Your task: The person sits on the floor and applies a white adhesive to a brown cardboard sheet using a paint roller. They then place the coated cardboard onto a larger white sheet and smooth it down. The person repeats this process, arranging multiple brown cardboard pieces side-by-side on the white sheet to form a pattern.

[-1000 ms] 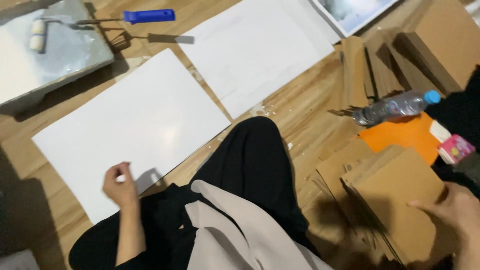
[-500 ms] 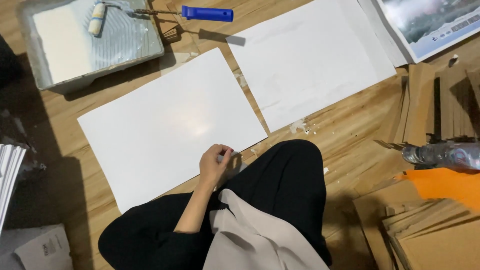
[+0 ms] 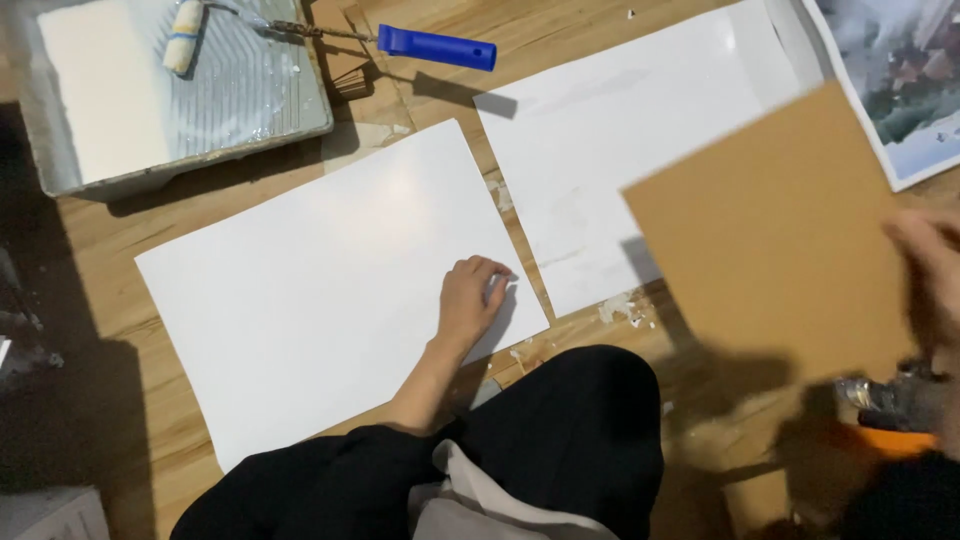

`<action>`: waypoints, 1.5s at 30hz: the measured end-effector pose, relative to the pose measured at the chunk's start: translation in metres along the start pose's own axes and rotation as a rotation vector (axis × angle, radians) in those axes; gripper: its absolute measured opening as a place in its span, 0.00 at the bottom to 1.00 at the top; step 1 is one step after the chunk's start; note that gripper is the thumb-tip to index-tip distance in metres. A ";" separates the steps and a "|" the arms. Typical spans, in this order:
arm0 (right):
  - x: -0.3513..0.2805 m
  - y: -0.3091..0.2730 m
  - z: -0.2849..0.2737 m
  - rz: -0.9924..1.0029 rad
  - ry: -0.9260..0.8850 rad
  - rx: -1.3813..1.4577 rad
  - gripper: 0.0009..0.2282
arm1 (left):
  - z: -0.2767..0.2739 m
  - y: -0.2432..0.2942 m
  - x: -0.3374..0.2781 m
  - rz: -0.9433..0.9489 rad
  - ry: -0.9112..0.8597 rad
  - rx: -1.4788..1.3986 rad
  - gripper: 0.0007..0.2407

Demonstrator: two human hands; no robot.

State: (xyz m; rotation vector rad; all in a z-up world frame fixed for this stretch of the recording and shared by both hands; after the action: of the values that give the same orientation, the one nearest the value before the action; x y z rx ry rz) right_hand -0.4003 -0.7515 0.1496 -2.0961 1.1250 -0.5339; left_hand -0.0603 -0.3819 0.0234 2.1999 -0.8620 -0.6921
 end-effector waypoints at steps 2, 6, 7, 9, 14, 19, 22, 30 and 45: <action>0.028 -0.040 0.090 -0.047 -0.022 0.006 0.04 | 0.004 0.011 0.018 0.112 0.104 0.084 0.07; 0.079 -0.040 0.205 -0.025 0.043 0.214 0.03 | 0.019 0.011 0.054 0.087 0.151 0.173 0.14; 0.085 -0.032 0.223 0.006 0.051 0.233 0.02 | 0.018 0.017 0.059 0.051 0.106 0.194 0.17; 0.090 -0.022 0.250 0.043 0.054 0.254 0.02 | 0.015 0.024 0.070 0.009 0.057 0.217 0.21; 0.078 -0.001 0.273 0.123 0.045 0.140 0.02 | 0.025 0.027 0.088 -0.024 -0.039 0.269 0.29; 0.077 0.009 0.277 0.056 0.056 0.033 0.04 | 0.049 0.013 0.095 -0.041 -0.037 0.331 0.32; 0.078 0.009 0.277 0.001 0.045 0.063 0.06 | 0.049 0.019 0.091 -0.050 -0.030 0.320 0.32; 0.083 0.025 0.278 -0.078 -0.041 -0.133 0.06 | 0.051 0.022 0.085 -0.084 -0.019 0.315 0.32; -0.026 -0.035 0.023 -0.385 0.585 -0.876 0.05 | 0.040 0.046 0.059 0.155 0.257 0.274 0.30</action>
State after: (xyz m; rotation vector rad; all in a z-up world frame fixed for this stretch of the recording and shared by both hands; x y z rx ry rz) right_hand -0.3805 -0.7078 0.1587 -3.0733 1.4496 -1.0164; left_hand -0.0669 -0.4666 0.0187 2.3632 -1.0266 -0.2182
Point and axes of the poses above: each hand's wrist, its own x-axis towards the middle knuckle, its own z-axis out of the palm, y = z × x, the point moved 5 cm from there along x, towards the middle knuckle, and after that the axes turned 12 degrees about -z, right-handed, at the moved point
